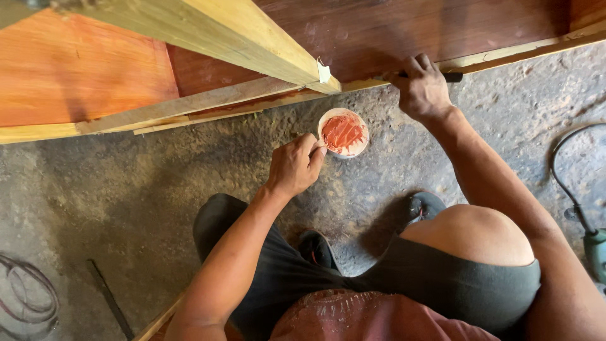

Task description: The person applies reddish-brown wood stain to the interior panels and frame edges of an unfinished wooden cabinet using a small brush, holding a small bowl of stain in one hand. They move around the cabinet and later sit on the floor to reach and stain the lower rails and edges.

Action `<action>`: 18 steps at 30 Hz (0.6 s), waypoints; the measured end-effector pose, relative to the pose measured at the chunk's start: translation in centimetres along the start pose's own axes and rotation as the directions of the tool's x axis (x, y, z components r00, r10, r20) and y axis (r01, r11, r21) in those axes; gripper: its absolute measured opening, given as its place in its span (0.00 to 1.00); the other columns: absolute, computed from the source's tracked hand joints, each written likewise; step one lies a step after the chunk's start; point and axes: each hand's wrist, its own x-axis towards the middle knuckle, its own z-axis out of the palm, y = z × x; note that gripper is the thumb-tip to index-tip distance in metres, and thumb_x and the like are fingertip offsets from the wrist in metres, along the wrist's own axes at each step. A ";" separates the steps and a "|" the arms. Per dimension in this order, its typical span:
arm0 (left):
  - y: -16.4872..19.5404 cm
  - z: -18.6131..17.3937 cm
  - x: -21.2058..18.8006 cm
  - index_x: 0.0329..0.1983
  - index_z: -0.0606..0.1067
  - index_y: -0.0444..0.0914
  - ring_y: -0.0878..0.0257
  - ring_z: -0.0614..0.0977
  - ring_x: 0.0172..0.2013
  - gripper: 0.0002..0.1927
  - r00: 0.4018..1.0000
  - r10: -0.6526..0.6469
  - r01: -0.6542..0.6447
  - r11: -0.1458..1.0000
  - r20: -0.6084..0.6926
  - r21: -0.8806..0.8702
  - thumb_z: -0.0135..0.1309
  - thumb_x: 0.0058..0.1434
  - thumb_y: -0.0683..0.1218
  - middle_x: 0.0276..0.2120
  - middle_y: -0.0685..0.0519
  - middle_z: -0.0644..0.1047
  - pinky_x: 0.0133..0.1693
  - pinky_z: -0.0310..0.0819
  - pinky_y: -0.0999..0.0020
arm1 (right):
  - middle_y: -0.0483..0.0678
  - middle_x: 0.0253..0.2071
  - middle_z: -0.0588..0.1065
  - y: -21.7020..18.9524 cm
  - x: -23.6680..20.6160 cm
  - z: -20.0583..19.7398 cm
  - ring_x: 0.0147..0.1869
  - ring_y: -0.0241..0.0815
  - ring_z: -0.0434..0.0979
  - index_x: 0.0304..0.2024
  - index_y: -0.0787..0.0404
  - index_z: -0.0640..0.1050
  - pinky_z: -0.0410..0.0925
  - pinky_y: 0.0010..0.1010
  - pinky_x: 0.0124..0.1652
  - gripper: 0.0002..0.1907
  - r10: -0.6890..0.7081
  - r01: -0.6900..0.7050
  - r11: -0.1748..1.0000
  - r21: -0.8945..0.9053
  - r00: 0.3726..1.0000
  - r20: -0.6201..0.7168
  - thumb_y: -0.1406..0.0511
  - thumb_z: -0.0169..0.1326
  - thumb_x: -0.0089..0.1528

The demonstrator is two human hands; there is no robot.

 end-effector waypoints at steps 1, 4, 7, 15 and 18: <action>-0.1 -0.1 0.1 0.36 0.72 0.38 0.49 0.83 0.30 0.08 0.999 0.021 -0.021 1.000 -0.026 0.005 0.55 0.66 0.47 0.31 0.48 0.81 0.30 0.75 0.57 | 0.48 0.48 0.73 0.1 0.1 -0.1 0.55 0.49 0.72 0.51 0.45 0.86 0.74 0.39 0.52 0.21 -0.013 0.014 1.000 -0.018 1.000 0.016 0.70 0.53 0.61; -0.3 -0.1 0.2 0.37 0.72 0.37 0.48 0.83 0.30 0.08 1.000 0.007 -0.007 1.000 -0.013 0.001 0.54 0.66 0.47 0.30 0.47 0.80 0.31 0.75 0.55 | 0.47 0.46 0.74 0.0 0.7 -0.6 0.54 0.49 0.72 0.49 0.45 0.86 0.73 0.40 0.51 0.19 0.070 -0.083 0.990 0.111 0.991 0.112 0.71 0.49 0.66; -0.4 0.1 0.0 0.37 0.72 0.37 0.46 0.83 0.31 0.08 1.000 0.014 -0.014 1.000 -0.012 0.001 0.55 0.66 0.47 0.31 0.47 0.80 0.31 0.74 0.53 | 0.54 0.48 0.73 -0.7 1.1 -0.6 0.50 0.51 0.72 0.55 0.46 0.85 0.73 0.39 0.41 0.26 0.118 -0.139 0.980 0.144 0.983 0.144 0.75 0.45 0.65; -0.5 0.4 0.0 0.35 0.71 0.37 0.45 0.83 0.31 0.09 1.000 -0.007 0.007 1.000 -0.019 0.010 0.55 0.65 0.47 0.31 0.46 0.80 0.31 0.74 0.52 | 0.51 0.45 0.73 -2.5 0.6 0.4 0.51 0.50 0.74 0.57 0.42 0.83 0.74 0.41 0.42 0.24 0.159 -0.173 0.975 0.138 0.982 0.102 0.72 0.49 0.65; -0.2 0.3 0.0 0.34 0.71 0.37 0.45 0.83 0.31 0.09 1.000 -0.008 0.008 1.000 -0.012 -0.005 0.55 0.66 0.47 0.31 0.45 0.80 0.32 0.74 0.52 | 0.53 0.44 0.73 -2.4 0.8 0.3 0.48 0.52 0.74 0.55 0.41 0.83 0.74 0.40 0.38 0.25 0.150 -0.166 0.979 0.119 0.980 0.131 0.72 0.50 0.62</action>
